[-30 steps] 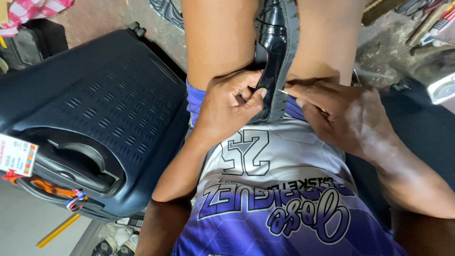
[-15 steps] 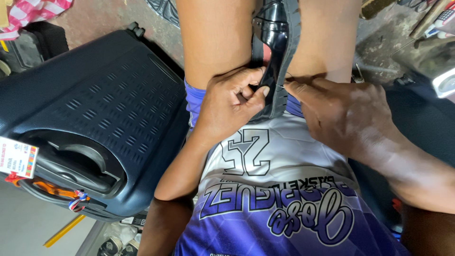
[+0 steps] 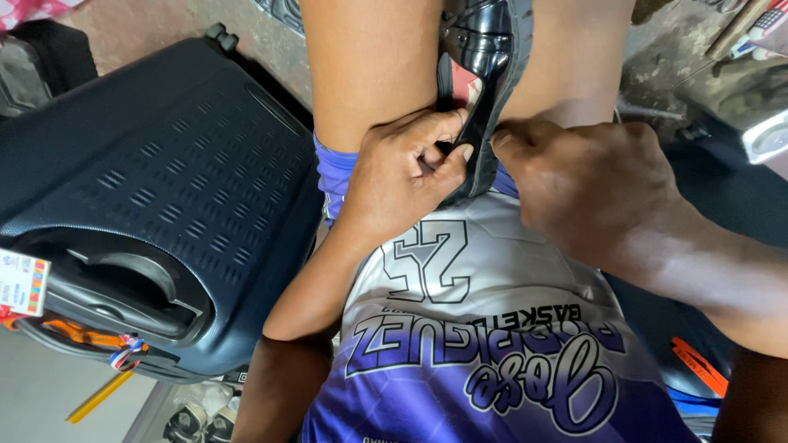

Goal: The person stitches the sole of a black shoe using a needle and thread. They repeatedly push the needle through the sole and pull the thread to secure the sole to the shoe upper.

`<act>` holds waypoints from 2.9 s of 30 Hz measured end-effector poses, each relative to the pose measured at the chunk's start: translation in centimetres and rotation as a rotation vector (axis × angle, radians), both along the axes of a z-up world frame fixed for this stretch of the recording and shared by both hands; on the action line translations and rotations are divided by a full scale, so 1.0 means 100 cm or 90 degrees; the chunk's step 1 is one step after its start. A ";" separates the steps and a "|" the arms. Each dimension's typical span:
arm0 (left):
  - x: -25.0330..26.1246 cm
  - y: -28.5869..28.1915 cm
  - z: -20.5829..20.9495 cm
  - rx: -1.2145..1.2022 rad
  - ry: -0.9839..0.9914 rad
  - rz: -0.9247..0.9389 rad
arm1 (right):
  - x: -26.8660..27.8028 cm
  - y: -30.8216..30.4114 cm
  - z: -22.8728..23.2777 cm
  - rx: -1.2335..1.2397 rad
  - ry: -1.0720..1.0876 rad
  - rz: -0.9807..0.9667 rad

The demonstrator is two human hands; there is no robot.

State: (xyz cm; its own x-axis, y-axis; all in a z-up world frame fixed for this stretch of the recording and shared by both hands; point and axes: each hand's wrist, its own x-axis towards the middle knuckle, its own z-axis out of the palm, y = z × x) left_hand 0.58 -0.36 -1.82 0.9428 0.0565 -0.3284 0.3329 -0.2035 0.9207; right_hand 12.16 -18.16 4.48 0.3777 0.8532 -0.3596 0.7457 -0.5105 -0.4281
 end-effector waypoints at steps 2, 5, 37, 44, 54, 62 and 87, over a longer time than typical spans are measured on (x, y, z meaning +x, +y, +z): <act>0.001 0.000 0.001 0.003 0.001 -0.002 | 0.000 0.001 -0.002 -0.032 -0.001 0.018; 0.004 0.002 0.004 0.013 0.038 -0.021 | 0.003 -0.004 -0.005 0.025 -0.003 0.025; 0.004 0.019 0.013 0.215 -0.137 -0.165 | 0.012 -0.014 -0.034 0.082 0.039 0.000; -0.040 0.072 0.038 0.448 0.052 0.180 | 0.021 -0.044 -0.040 0.094 0.118 -0.025; -0.015 0.014 0.030 0.308 -0.131 -0.085 | 0.031 -0.042 -0.033 0.054 0.280 -0.146; -0.036 0.026 0.010 -0.167 -0.140 0.042 | 0.018 -0.038 -0.027 0.088 0.137 -0.086; -0.002 -0.019 0.014 0.030 0.101 0.014 | 0.008 -0.025 -0.015 0.141 -0.044 0.009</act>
State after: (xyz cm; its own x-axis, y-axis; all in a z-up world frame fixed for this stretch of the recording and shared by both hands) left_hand 0.40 -2.22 -0.45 0.8777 0.0956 -0.4697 0.4783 -0.2361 0.8458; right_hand 12.92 -20.69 2.98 0.3826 0.9138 -0.1363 0.7837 -0.3991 -0.4760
